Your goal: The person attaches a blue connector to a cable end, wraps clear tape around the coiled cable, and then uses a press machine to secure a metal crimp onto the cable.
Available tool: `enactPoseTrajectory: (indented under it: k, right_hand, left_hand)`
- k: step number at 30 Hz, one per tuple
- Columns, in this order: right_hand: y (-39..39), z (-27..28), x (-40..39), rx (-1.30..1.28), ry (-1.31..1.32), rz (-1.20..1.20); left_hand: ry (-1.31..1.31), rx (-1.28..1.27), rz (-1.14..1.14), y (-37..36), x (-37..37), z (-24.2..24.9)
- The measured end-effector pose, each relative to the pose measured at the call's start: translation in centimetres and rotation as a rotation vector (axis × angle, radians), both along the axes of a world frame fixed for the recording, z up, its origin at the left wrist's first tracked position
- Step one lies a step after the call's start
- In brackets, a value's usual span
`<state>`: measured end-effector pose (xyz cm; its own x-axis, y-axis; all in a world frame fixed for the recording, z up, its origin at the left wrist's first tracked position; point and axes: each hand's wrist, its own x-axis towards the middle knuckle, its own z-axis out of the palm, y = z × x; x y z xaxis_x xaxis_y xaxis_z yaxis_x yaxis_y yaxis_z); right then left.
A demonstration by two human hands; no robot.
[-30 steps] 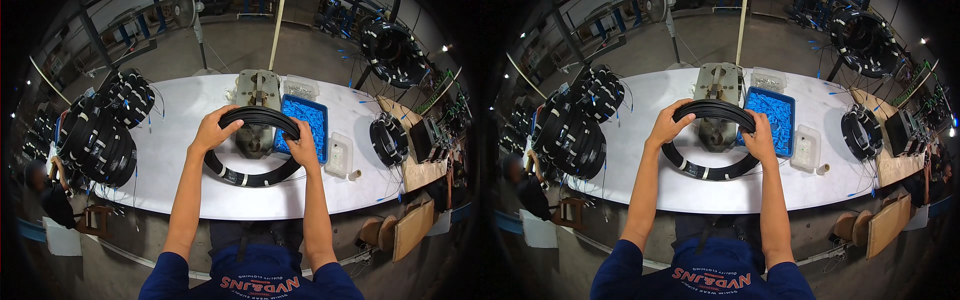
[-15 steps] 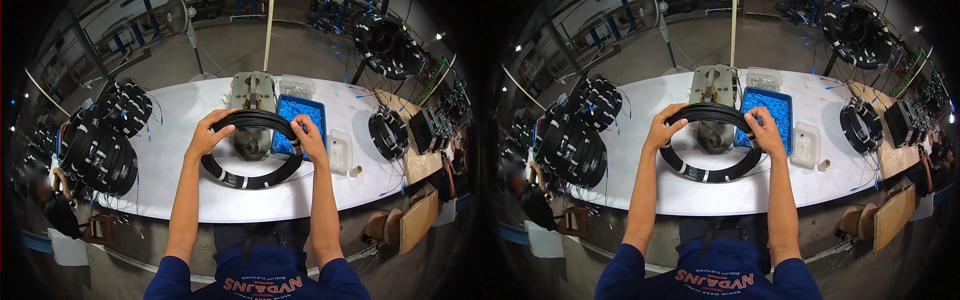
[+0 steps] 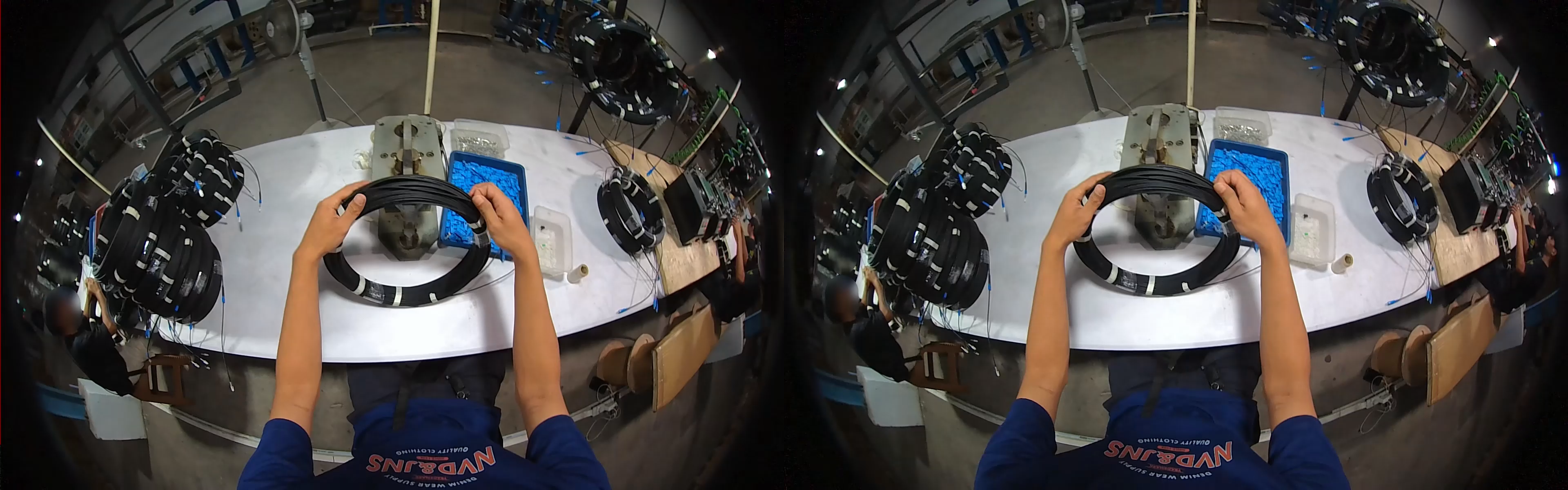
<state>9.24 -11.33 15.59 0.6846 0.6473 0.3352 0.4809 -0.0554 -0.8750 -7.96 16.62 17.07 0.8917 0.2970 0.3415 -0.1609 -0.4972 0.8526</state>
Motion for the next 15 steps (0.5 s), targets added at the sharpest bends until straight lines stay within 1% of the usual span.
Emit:
enactPoseTrajectory:
  k: [1,2,3,5,6,10,12,13,15]
  right_hand:
    - [0.2,0.1,-0.4,0.024,0.061,-0.039]
    - [0.5,0.3,-1.0,0.06,-0.014,-0.088]
    - [0.8,0.3,-1.1,0.063,-0.018,-0.082]
    - [1.3,0.2,-1.2,0.137,-0.115,-0.209]
    - [1.8,-0.3,-0.9,0.239,-0.072,-0.206]
    - [2.6,-0.2,-0.2,0.206,-0.07,-0.261]
    - [2.6,-0.7,-0.1,0.009,-0.127,-0.314]
    - [2.6,-1.1,0.0,0.008,-0.134,-0.306]
    - [2.2,-1.7,-0.2,0.121,0.172,-0.218]
  left_hand:
    - [0.009,-0.077,0.006,-0.2,-0.1,-0.2]
    - [0.02,-0.156,0.011,-0.3,-0.2,-0.4]
    - [0.014,-0.153,0.016,-0.2,-0.3,-0.6]
    - [0.053,-0.229,0.032,-0.7,-0.4,-0.1]
    - [0.053,-0.238,0.052,-0.8,-0.4,0.0]
    - [0.047,-0.189,0.066,-0.7,-0.2,0.2]
    - [0.001,-0.325,-0.041,-0.1,0.0,-0.2]
    - [-0.006,-0.328,-0.034,0.0,-0.2,-0.4]
    - [-0.031,-0.294,0.029,0.2,-0.6,-0.6]
